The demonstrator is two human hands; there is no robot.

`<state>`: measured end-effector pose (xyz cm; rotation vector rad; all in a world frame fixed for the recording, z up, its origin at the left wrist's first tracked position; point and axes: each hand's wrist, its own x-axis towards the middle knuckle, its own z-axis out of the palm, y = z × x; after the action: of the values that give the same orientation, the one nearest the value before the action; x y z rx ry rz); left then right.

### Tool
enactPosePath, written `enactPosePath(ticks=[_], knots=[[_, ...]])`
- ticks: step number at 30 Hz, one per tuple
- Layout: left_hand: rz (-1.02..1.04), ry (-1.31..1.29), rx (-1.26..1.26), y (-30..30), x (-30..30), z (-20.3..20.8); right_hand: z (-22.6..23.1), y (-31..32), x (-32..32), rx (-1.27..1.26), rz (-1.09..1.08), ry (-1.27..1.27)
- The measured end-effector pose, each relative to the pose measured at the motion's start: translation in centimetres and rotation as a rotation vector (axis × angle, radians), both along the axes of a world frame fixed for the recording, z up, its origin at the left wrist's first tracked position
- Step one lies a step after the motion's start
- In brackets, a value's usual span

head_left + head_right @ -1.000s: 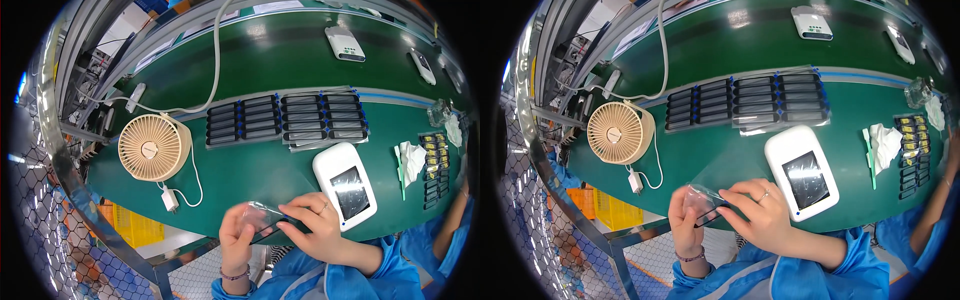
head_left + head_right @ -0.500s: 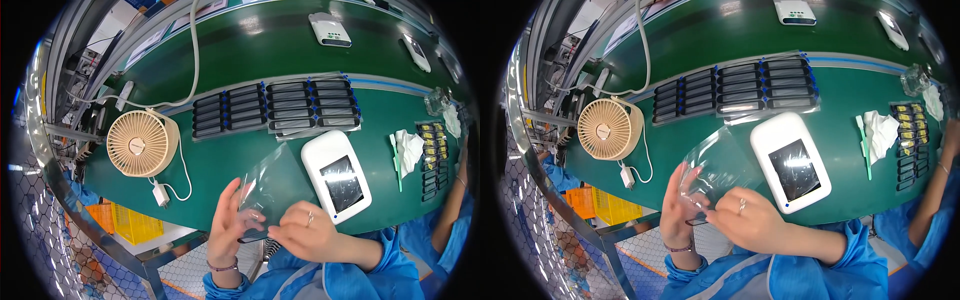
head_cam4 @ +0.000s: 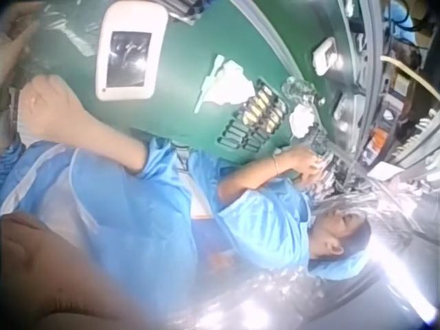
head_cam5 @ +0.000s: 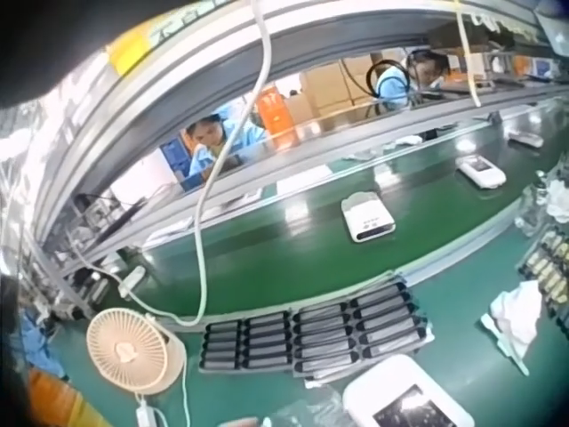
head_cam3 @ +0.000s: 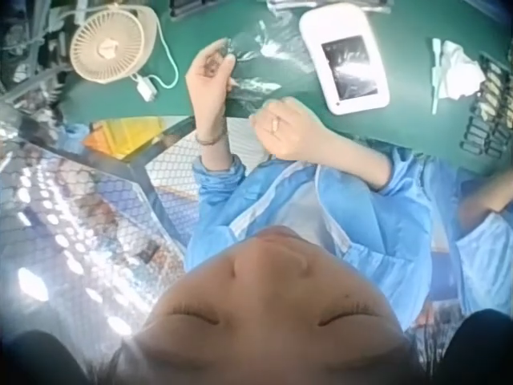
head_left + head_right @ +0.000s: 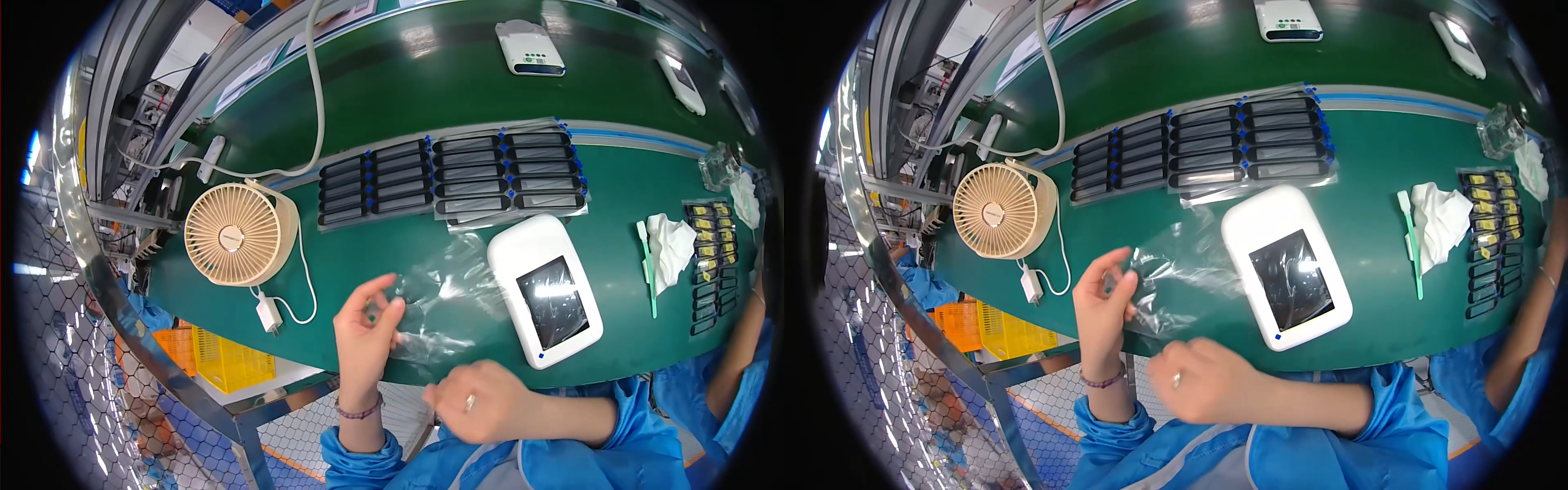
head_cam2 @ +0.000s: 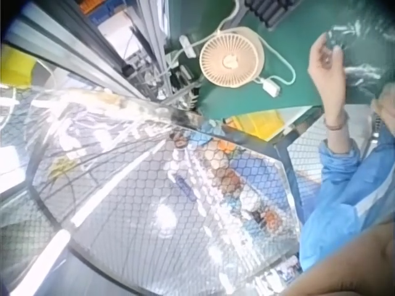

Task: The person cleans a white electronic device with a swab and a cloth, then attaches small black plastic components to it by hand.

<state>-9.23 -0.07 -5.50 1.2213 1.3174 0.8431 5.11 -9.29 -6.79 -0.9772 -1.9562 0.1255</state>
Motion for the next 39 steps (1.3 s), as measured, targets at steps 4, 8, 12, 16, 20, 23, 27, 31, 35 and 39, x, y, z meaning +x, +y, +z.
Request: enactPosePath(ticks=[4, 8, 12, 16, 20, 23, 27, 31, 35, 39], knots=[[-0.012, 0.403, 0.362, 2.5, -0.3, -1.9, 0.2, -1.2, -0.6, 0.209, 0.017, 0.123], [-0.137, 0.725, 0.562, 3.5, -0.8, -1.8, 0.9, -2.6, 4.1, -0.149, -0.027, 0.131], [-0.098, 0.658, 0.644, 3.9, -2.3, -1.4, 1.6, -3.0, 8.4, -0.239, -0.409, 0.398], [0.068, 0.718, 0.829, 3.9, -2.7, -1.4, 0.5, -3.8, 10.2, -0.452, -0.563, 0.671], [0.036, 0.709, 0.867, -0.5, -0.9, 0.1, 0.1, -3.4, 11.1, -0.712, -0.423, 1.162], [-0.512, 0.722, 0.584, -5.0, 3.3, 0.9, -1.0, -3.4, 11.6, -0.734, -0.233, 1.384], [-0.691, 0.58, 0.507, -8.0, 6.8, -0.7, 0.2, -3.5, 11.6, -0.842, -0.113, 1.745], [-0.734, 0.608, 0.851, -8.1, 6.4, -1.9, 3.9, -5.3, 12.2, -0.885, -0.233, 1.736], [-0.664, 0.117, 1.038, -5.3, 7.4, 1.5, 5.8, -6.3, 12.9, -0.761, -0.155, 1.59], [-0.508, -0.145, 0.79, -3.6, 8.5, 1.7, 6.1, -4.2, 12.8, -0.224, -0.435, 1.171]])
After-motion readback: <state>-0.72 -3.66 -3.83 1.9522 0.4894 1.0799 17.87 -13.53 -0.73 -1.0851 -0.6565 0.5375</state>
